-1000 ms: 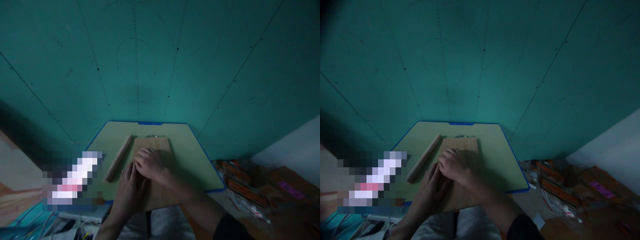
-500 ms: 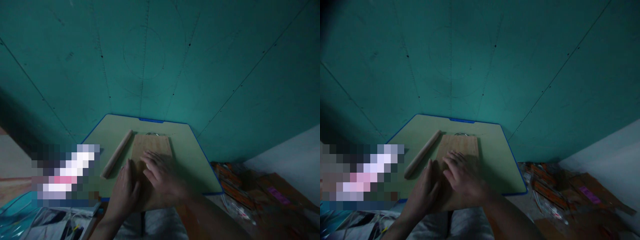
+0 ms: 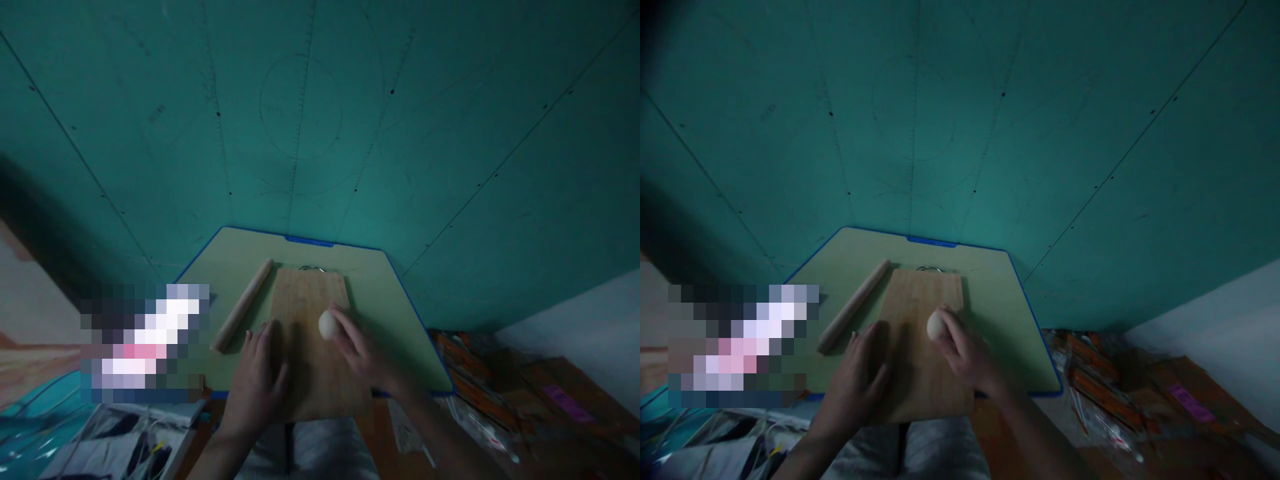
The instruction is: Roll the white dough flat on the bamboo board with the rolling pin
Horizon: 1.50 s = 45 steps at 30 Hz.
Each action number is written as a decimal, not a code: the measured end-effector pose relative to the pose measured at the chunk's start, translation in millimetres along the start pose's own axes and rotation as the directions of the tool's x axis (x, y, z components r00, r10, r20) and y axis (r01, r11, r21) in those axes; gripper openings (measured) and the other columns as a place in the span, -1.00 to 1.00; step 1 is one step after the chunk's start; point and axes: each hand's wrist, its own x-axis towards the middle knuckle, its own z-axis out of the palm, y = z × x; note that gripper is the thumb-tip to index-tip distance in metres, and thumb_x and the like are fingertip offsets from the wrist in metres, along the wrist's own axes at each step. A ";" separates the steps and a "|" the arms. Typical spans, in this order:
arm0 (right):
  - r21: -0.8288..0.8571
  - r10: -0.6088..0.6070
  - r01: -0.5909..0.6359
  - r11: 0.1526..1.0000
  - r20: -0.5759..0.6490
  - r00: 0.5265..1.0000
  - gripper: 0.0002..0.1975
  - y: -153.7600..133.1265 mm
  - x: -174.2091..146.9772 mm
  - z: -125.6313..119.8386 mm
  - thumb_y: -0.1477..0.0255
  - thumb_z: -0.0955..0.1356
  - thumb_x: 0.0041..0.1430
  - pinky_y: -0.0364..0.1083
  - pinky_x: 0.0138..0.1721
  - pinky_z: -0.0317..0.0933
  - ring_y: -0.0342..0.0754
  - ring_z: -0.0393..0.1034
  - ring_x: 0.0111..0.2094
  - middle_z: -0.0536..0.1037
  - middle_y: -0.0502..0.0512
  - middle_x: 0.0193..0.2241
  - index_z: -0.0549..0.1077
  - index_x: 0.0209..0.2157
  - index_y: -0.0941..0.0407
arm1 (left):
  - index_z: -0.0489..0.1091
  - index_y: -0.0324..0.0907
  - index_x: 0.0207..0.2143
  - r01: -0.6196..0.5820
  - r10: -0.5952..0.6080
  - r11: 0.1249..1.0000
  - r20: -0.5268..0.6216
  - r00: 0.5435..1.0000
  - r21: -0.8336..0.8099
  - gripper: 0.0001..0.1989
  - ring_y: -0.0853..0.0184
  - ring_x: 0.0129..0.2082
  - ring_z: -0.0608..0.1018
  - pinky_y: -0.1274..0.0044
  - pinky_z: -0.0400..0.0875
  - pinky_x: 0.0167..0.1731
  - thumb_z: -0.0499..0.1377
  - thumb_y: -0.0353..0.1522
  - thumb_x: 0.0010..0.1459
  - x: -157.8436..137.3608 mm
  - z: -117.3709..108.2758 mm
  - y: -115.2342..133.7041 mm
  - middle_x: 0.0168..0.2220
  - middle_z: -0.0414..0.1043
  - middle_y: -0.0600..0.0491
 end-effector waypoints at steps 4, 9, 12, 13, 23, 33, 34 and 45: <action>-0.140 -0.194 0.201 0.969 0.060 0.979 -0.50 -52.6 30.7 32.4 0.23 0.22 0.38 0.12 0.30 0.06 0.06 0.13 0.31 0.31 0.24 0.27 0.26 0.25 0.14 | 0.10 -0.22 0.25 -0.012 0.011 1.000 -0.014 1.000 -0.024 -0.47 0.02 0.13 0.48 -0.07 0.09 0.25 -0.01 -0.35 0.23 0.7 -0.4 -3.2 0.12 0.43 -0.21; -0.309 -0.163 0.180 0.934 0.078 0.983 -0.63 -46.1 115.7 42.7 0.30 0.27 0.34 0.16 0.34 -0.06 0.12 0.07 0.33 0.26 0.28 0.29 0.46 0.08 0.16 | 0.17 -0.19 0.22 -0.004 0.004 1.000 -0.005 1.000 0.012 -0.52 0.00 0.10 0.50 -0.12 0.06 0.22 -0.01 -0.34 0.25 0.5 -2.5 -10.6 0.10 0.44 -0.20; -0.215 0.013 -0.005 0.977 0.036 0.999 -0.55 -3.2 110.8 22.9 0.36 0.16 0.40 0.17 0.35 -0.06 0.07 0.05 0.35 0.23 0.25 0.32 0.32 0.23 0.15 | 0.15 -0.21 0.23 -0.010 0.009 1.000 0.031 0.999 0.024 -0.50 -0.01 0.13 0.47 -0.11 0.09 0.22 0.01 -0.32 0.25 0.1 -4.6 -12.1 0.12 0.41 -0.22; -0.149 0.052 -0.048 0.988 0.026 0.998 -0.52 10.1 96.9 15.2 0.34 0.13 0.41 0.16 0.35 -0.06 0.07 0.02 0.36 0.20 0.25 0.33 0.26 0.28 0.17 | 0.14 -0.21 0.24 -0.010 0.009 1.000 0.042 0.999 0.021 -0.49 -0.01 0.14 0.46 -0.10 0.09 0.22 0.02 -0.31 0.25 0.1 -5.1 -11.3 0.13 0.41 -0.22; -0.136 -0.176 0.194 0.972 0.133 0.975 -0.43 -61.7 28.3 35.5 0.13 0.18 0.39 0.14 0.36 -0.07 0.09 -0.01 0.37 0.17 0.20 0.34 0.19 0.31 0.10 | 0.15 -0.19 0.21 -0.010 0.010 1.000 -0.022 1.000 0.013 -0.51 -0.02 0.12 0.47 -0.10 0.15 0.18 0.01 -0.31 0.25 2.4 -1.2 -5.8 0.09 0.43 -0.21; -0.059 0.045 -0.045 0.997 0.013 0.999 -0.51 13.1 76.6 11.2 0.34 0.10 0.41 0.18 0.29 0.06 0.08 0.13 0.32 0.27 0.29 0.28 0.27 0.27 0.20 | 0.20 -0.22 0.19 -0.027 0.029 0.997 -0.023 0.999 0.068 -0.54 -0.02 0.16 0.42 -0.05 0.21 0.18 0.02 -0.40 0.23 1.8 1.4 -8.0 0.11 0.37 -0.23; 0.002 0.072 -0.072 0.997 0.019 0.997 -0.48 16.4 56.6 6.6 0.31 0.07 0.43 0.17 0.27 0.11 0.07 0.16 0.30 0.30 0.31 0.27 0.24 0.28 0.22 | 0.21 -0.21 0.19 -0.020 0.021 0.999 -0.020 1.000 0.050 -0.53 -0.02 0.16 0.41 -0.04 0.21 0.18 0.03 -0.40 0.22 2.2 0.7 -7.0 0.11 0.37 -0.22; -0.315 -0.208 0.212 0.925 0.046 0.977 -0.49 -64.0 99.8 55.5 0.18 0.29 0.33 0.19 0.35 -0.10 0.15 0.02 0.35 0.27 0.36 0.28 0.38 0.16 0.23 | 0.25 -0.22 0.15 -0.011 0.010 1.000 -0.039 0.999 -0.009 -0.58 -0.02 0.13 0.43 -0.01 0.29 0.13 0.02 -0.37 0.24 4.1 -0.3 -10.7 0.10 0.37 -0.23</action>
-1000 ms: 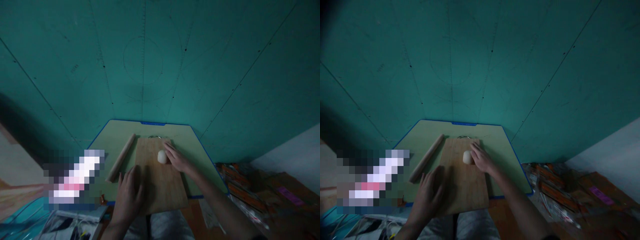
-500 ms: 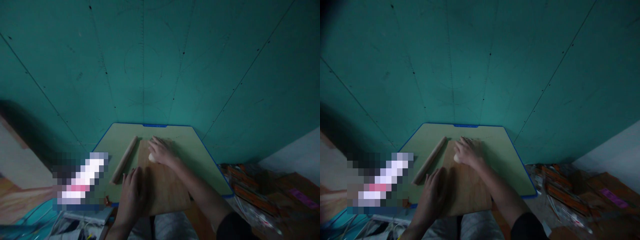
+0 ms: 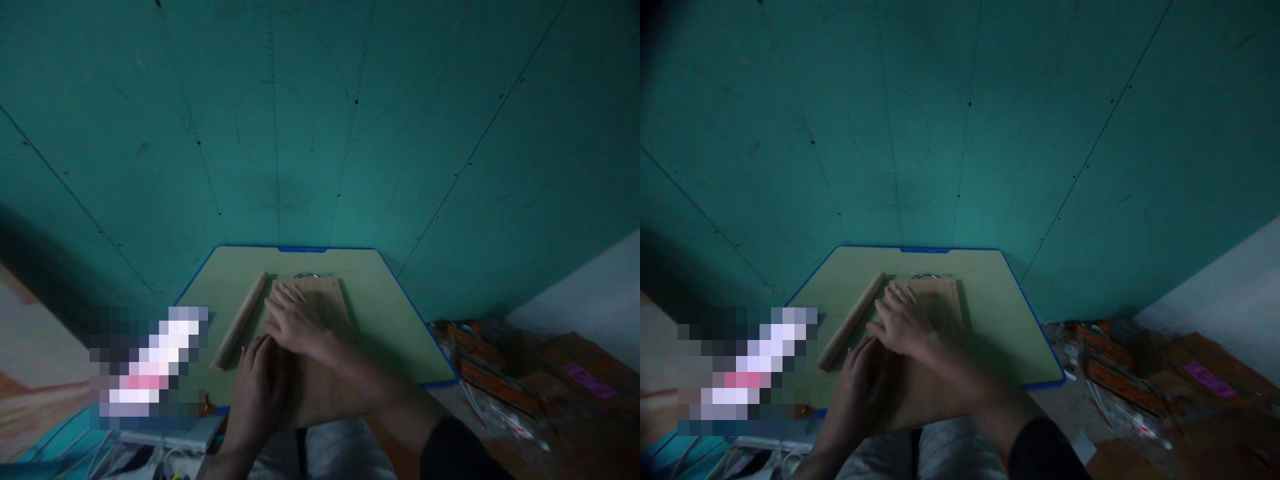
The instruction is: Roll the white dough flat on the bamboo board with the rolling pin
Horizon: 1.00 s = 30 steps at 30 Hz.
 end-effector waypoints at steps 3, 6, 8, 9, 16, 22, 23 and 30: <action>-0.010 0.130 -0.130 0.991 -0.020 0.991 -0.60 34.6 9.8 -1.4 0.31 0.28 0.34 0.17 0.32 -0.02 0.12 0.13 0.31 0.34 0.36 0.23 0.44 0.11 0.22 | 0.20 -0.23 0.19 0.001 -0.001 1.000 0.021 1.000 0.026 -0.53 -0.02 0.17 0.40 0.01 0.31 0.13 0.03 -0.38 0.23 -1.4 -1.1 0.4 0.14 0.33 -0.25; 0.138 0.221 -0.216 0.967 -0.023 0.975 -0.60 69.5 -25.5 -9.0 0.42 0.15 0.40 0.12 0.32 0.02 0.04 0.17 0.29 0.39 0.29 0.21 0.43 0.13 0.20 | 0.20 -0.22 0.18 0.018 -0.018 1.000 0.042 0.999 0.006 -0.54 -0.03 0.18 0.38 0.00 0.28 0.15 0.05 -0.38 0.22 -1.5 -2.1 3.7 0.13 0.34 -0.23; 0.296 0.311 -0.301 0.907 0.012 0.950 -0.54 79.9 -60.6 -14.4 0.37 0.09 0.42 0.12 0.28 0.11 0.03 0.25 0.25 0.40 0.26 0.20 0.36 0.20 0.17 | 0.21 -0.21 0.17 0.041 -0.041 0.999 0.033 0.999 -0.010 -0.54 -0.03 0.18 0.37 0.00 0.26 0.16 0.05 -0.38 0.22 -0.9 -2.3 5.9 0.13 0.34 -0.22; 0.358 0.341 -0.325 0.875 0.021 0.940 -0.53 79.5 -77.1 -16.6 0.34 0.09 0.42 0.13 0.27 0.14 0.04 0.26 0.25 0.40 0.24 0.21 0.33 0.23 0.14 | 0.21 -0.20 0.17 0.046 -0.046 0.999 0.032 0.998 -0.017 -0.54 -0.03 0.18 0.37 0.00 0.26 0.17 0.05 -0.38 0.21 -0.6 -2.2 6.8 0.13 0.34 -0.21; 0.314 0.144 -0.147 0.938 0.034 0.989 -0.42 25.4 -82.2 -13.0 0.28 0.31 0.29 0.12 0.27 0.14 0.08 0.14 0.31 0.23 0.17 0.32 0.21 0.30 0.04 | 0.23 -0.20 0.17 0.045 -0.043 0.997 0.041 0.998 -0.060 -0.55 0.00 0.17 0.39 0.06 0.30 0.14 0.04 -0.37 0.22 0.7 -4.9 7.1 0.10 0.35 -0.20; 0.188 0.229 -0.221 0.957 -0.023 0.973 -0.49 46.8 -31.4 -9.2 0.32 0.34 0.23 0.19 0.24 0.12 0.14 0.19 0.27 0.31 0.28 0.26 0.34 0.21 0.12 | 0.24 -0.21 0.15 0.050 -0.046 0.996 0.052 0.998 -0.068 -0.57 0.04 0.17 0.40 0.12 0.34 0.12 0.05 -0.37 0.23 0.7 -8.6 9.6 0.12 0.36 -0.20; 0.217 0.256 -0.240 0.946 -0.047 0.966 -0.51 54.0 -34.1 -9.8 0.36 0.31 0.26 0.17 0.22 0.15 0.12 0.23 0.24 0.36 0.29 0.22 0.33 0.20 0.14 | 0.24 -0.22 0.15 0.053 -0.050 0.996 0.049 0.998 -0.070 -0.57 0.04 0.16 0.40 0.13 0.35 0.11 0.05 -0.38 0.22 0.9 -8.9 10.6 0.11 0.36 -0.20; 0.225 0.272 -0.233 0.946 -0.162 0.949 -0.31 66.6 -73.2 -11.3 0.43 0.43 0.09 0.14 0.20 0.21 0.13 0.26 0.23 0.37 0.25 0.21 0.24 0.27 0.07 | 0.29 -0.18 0.13 0.063 -0.058 0.995 0.068 0.996 -0.077 -0.55 0.03 0.12 0.43 0.08 0.33 0.11 0.07 -0.39 0.17 2.6 -10.6 10.8 0.10 0.39 -0.17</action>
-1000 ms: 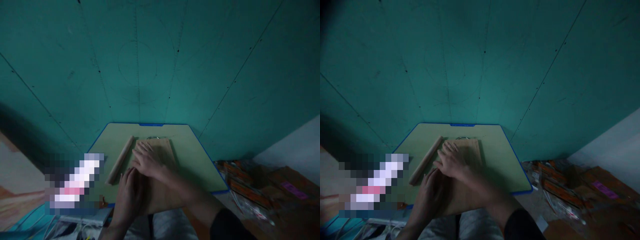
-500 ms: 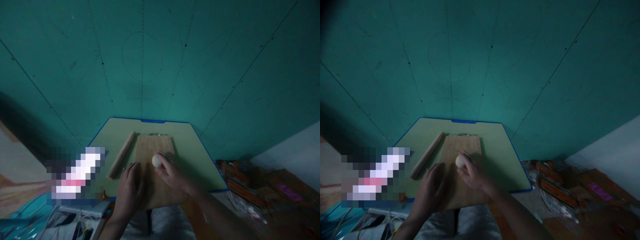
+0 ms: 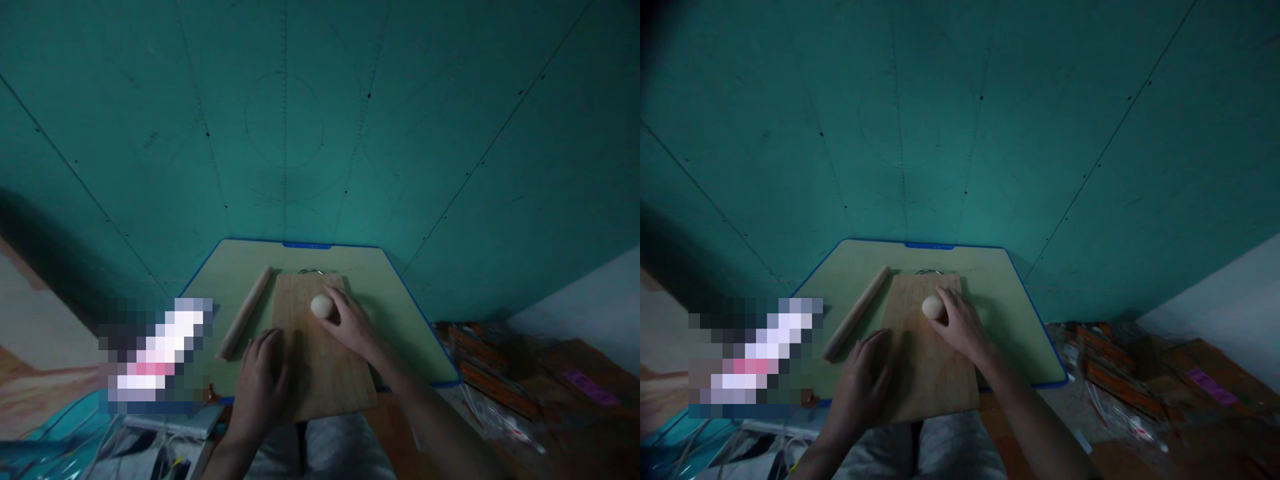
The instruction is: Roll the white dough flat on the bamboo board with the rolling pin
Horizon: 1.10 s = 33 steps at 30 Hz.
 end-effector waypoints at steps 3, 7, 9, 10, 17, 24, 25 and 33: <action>-0.022 -0.042 0.042 0.999 0.036 0.998 -0.35 -4.0 7.8 3.8 0.47 0.38 0.15 0.12 0.23 0.18 0.11 0.21 0.27 0.30 0.27 0.26 0.23 0.28 0.09 | 0.30 -0.19 0.11 -0.004 0.004 1.000 0.011 1.000 -0.023 -0.56 0.05 0.11 0.44 0.13 0.36 0.09 0.07 -0.39 0.17 0.5 -1.7 0.7 0.10 0.38 -0.17; 0.004 -0.015 0.015 1.000 0.116 0.993 -0.33 -1.5 25.9 8.7 0.46 0.41 0.12 0.13 0.21 0.21 0.11 0.28 0.22 0.35 0.24 0.23 0.25 0.27 0.05 | 0.34 -0.19 0.07 0.008 -0.009 0.999 -0.020 1.000 -0.041 -0.60 0.06 0.07 0.47 0.15 0.40 0.06 0.07 -0.39 0.15 1.3 -2.1 3.8 0.06 0.41 -0.17; 0.020 0.011 -0.014 1.000 0.121 0.993 -0.31 3.3 31.4 8.5 0.44 0.46 0.07 0.14 0.19 0.22 0.11 0.32 0.19 0.40 0.23 0.19 0.29 0.25 0.04 | 0.35 -0.19 0.05 0.013 -0.014 0.999 -0.022 1.000 -0.044 -0.60 0.06 0.06 0.47 0.16 0.40 0.05 0.07 -0.39 0.15 1.7 -1.8 4.6 0.05 0.41 -0.17; 0.027 0.023 -0.027 0.999 0.120 0.992 -0.32 5.6 32.9 7.7 0.43 0.48 0.05 0.13 0.18 0.22 0.11 0.33 0.18 0.42 0.22 0.18 0.31 0.23 0.04 | 0.35 -0.19 0.05 0.015 -0.016 0.999 -0.021 1.000 -0.045 -0.61 0.06 0.06 0.47 0.16 0.40 0.05 0.07 -0.38 0.15 1.8 -1.8 4.7 0.05 0.42 -0.17; 0.132 0.160 -0.164 0.978 0.039 0.986 -0.59 -0.6 21.4 -6.2 0.33 0.47 0.09 0.03 -0.07 0.37 0.05 0.51 -0.10 0.60 0.12 -0.07 0.47 0.01 0.05 | 0.39 -0.17 -0.02 0.001 -0.002 0.999 -0.024 1.000 -0.035 -0.68 0.07 0.01 0.50 0.17 0.44 0.00 0.06 -0.34 0.20 2.9 -2.5 6.0 0.03 0.45 -0.15; 0.045 0.018 -0.025 0.999 0.149 0.989 -0.57 -34.3 4.8 0.5 0.43 0.33 0.22 0.01 0.05 0.27 0.03 0.39 0.07 0.49 0.19 0.08 0.37 0.13 0.09 | 0.40 -0.17 -0.02 0.001 -0.002 1.000 -0.021 1.000 -0.030 -0.66 0.07 0.03 0.49 0.18 0.43 0.01 0.07 -0.36 0.16 3.4 -1.5 4.4 0.04 0.45 -0.14; 0.008 -0.030 0.029 1.000 0.136 0.990 -0.62 -41.0 6.5 5.8 0.45 0.30 0.24 0.00 0.07 0.26 0.02 0.37 0.08 0.48 0.19 0.08 0.39 0.10 0.10 | 0.40 -0.17 -0.02 0.001 -0.001 1.000 -0.020 1.000 -0.030 -0.66 0.07 0.02 0.50 0.18 0.43 0.01 0.07 -0.35 0.16 3.6 -1.7 4.2 0.04 0.45 -0.14; -0.166 -0.067 0.098 0.981 0.181 0.981 -0.77 -32.3 43.4 12.9 0.43 0.24 0.34 -0.08 -0.06 0.27 -0.04 0.46 -0.12 0.58 0.12 -0.19 0.54 -0.26 0.09 | 0.38 -0.18 -0.01 0.010 -0.011 0.999 -0.026 1.000 -0.045 -0.67 0.07 0.02 0.51 0.21 0.45 -0.01 0.07 -0.30 0.20 3.6 -3.9 6.3 0.03 0.45 -0.16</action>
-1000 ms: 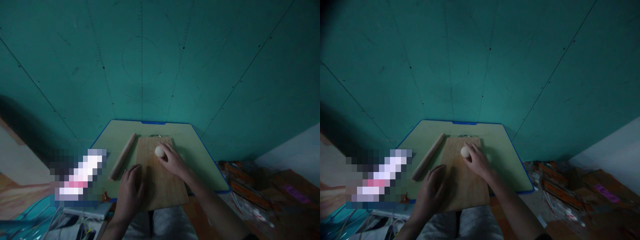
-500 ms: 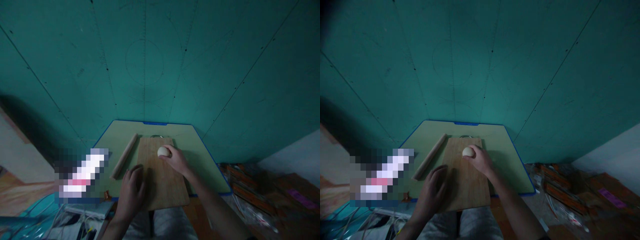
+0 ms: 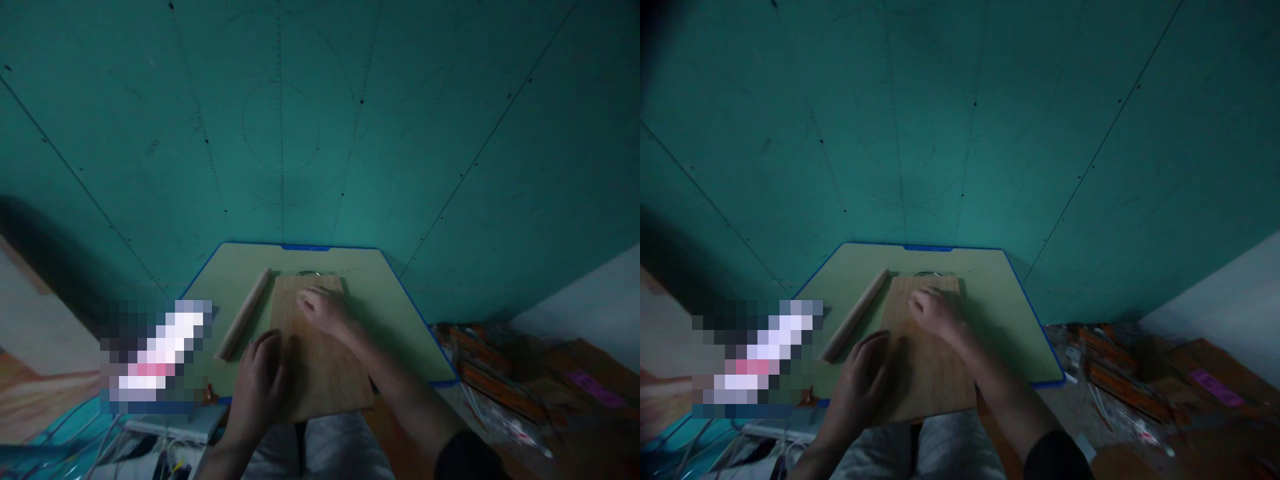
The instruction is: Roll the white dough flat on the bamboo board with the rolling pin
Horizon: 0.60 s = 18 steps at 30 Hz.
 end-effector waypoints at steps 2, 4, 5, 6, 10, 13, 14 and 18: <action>0.056 0.100 -0.097 0.994 -0.063 0.993 -0.74 14.5 -14.6 -2.7 0.43 0.20 0.36 -0.04 0.02 0.26 0.00 0.44 -0.04 0.57 0.16 -0.10 0.52 -0.14 0.09 | 0.38 -0.18 -0.01 0.004 -0.004 1.000 -0.012 1.000 0.003 -0.67 0.07 0.02 0.51 0.20 0.45 -0.01 0.07 -0.30 0.20 -0.9 0.9 0.2 0.03 0.45 -0.16; 0.115 0.128 -0.115 0.987 -0.115 0.985 -0.68 17.1 -38.5 -2.9 0.45 0.19 0.34 0.01 0.06 0.26 0.04 0.41 0.03 0.53 0.23 0.00 0.44 0.03 0.13 | 0.38 -0.17 -0.02 0.006 -0.006 1.000 -0.016 1.000 0.000 -0.68 0.07 0.02 0.51 0.19 0.45 -0.01 0.07 -0.32 0.18 -1.6 1.9 0.1 0.03 0.45 -0.15; 0.145 0.106 -0.087 0.986 -0.130 0.986 -0.64 12.9 -50.1 -2.2 0.45 0.21 0.31 0.00 0.08 0.26 0.04 0.38 0.06 0.48 0.24 0.06 0.39 0.10 0.14 | 0.38 -0.16 -0.01 0.006 -0.006 1.000 -0.015 1.000 -0.004 -0.67 0.07 0.02 0.51 0.19 0.45 -0.01 0.08 -0.34 0.17 -1.8 2.3 0.0 0.02 0.45 -0.14; 0.161 0.061 -0.042 0.986 -0.118 0.991 -0.62 5.6 -59.1 -1.2 0.44 0.25 0.28 0.00 0.10 0.25 0.04 0.35 0.10 0.44 0.24 0.11 0.37 0.11 0.13 | 0.38 -0.16 -0.01 0.007 -0.007 1.000 -0.014 1.000 -0.009 -0.67 0.08 0.01 0.51 0.19 0.45 -0.01 0.08 -0.34 0.17 -1.9 2.5 -0.1 0.02 0.45 -0.14; 0.101 -0.167 0.165 0.981 0.012 0.986 -0.73 -27.4 -49.7 3.6 0.34 0.36 0.23 -0.01 0.11 0.23 0.03 0.33 0.10 0.45 0.12 0.08 0.46 -0.04 0.04 | 0.37 -0.17 0.00 0.007 -0.007 1.000 -0.008 1.000 -0.030 -0.68 0.08 0.02 0.50 0.19 0.45 0.00 0.06 -0.35 0.19 -1.8 2.0 -0.5 0.02 0.43 -0.15; 0.020 -0.192 0.191 0.981 0.055 0.980 -0.81 -22.5 -12.7 3.0 0.36 0.33 0.28 -0.01 0.06 0.25 0.02 0.39 0.03 0.50 0.15 0.00 0.50 -0.11 0.08 | 0.37 -0.18 -0.01 0.003 -0.004 1.000 -0.016 1.000 -0.028 -0.69 0.09 0.01 0.51 0.20 0.47 -0.03 0.05 -0.35 0.20 -2.1 2.3 -1.4 0.02 0.43 -0.16; 0.012 -0.156 0.155 0.988 0.058 0.986 -0.82 -14.5 -3.8 1.2 0.39 0.29 0.31 -0.01 0.06 0.25 0.01 0.41 0.00 0.52 0.16 -0.02 0.51 -0.15 0.09 | 0.36 -0.18 -0.01 0.003 -0.004 1.000 -0.016 1.000 -0.023 -0.68 0.09 0.01 0.51 0.20 0.47 -0.03 0.05 -0.36 0.19 -2.3 2.6 -1.9 0.02 0.43 -0.16; 0.043 0.023 -0.026 0.999 0.057 0.998 -0.69 20.3 -16.5 -12.3 0.47 0.16 0.38 0.01 0.10 0.24 0.01 0.41 0.03 0.54 0.21 -0.03 0.50 -0.08 0.13 | 0.34 -0.17 0.02 -0.018 0.018 1.000 -0.010 1.000 0.018 -0.67 0.08 0.03 0.51 0.05 0.27 0.16 0.06 -0.37 0.19 -3.3 4.2 -4.1 0.01 0.45 -0.14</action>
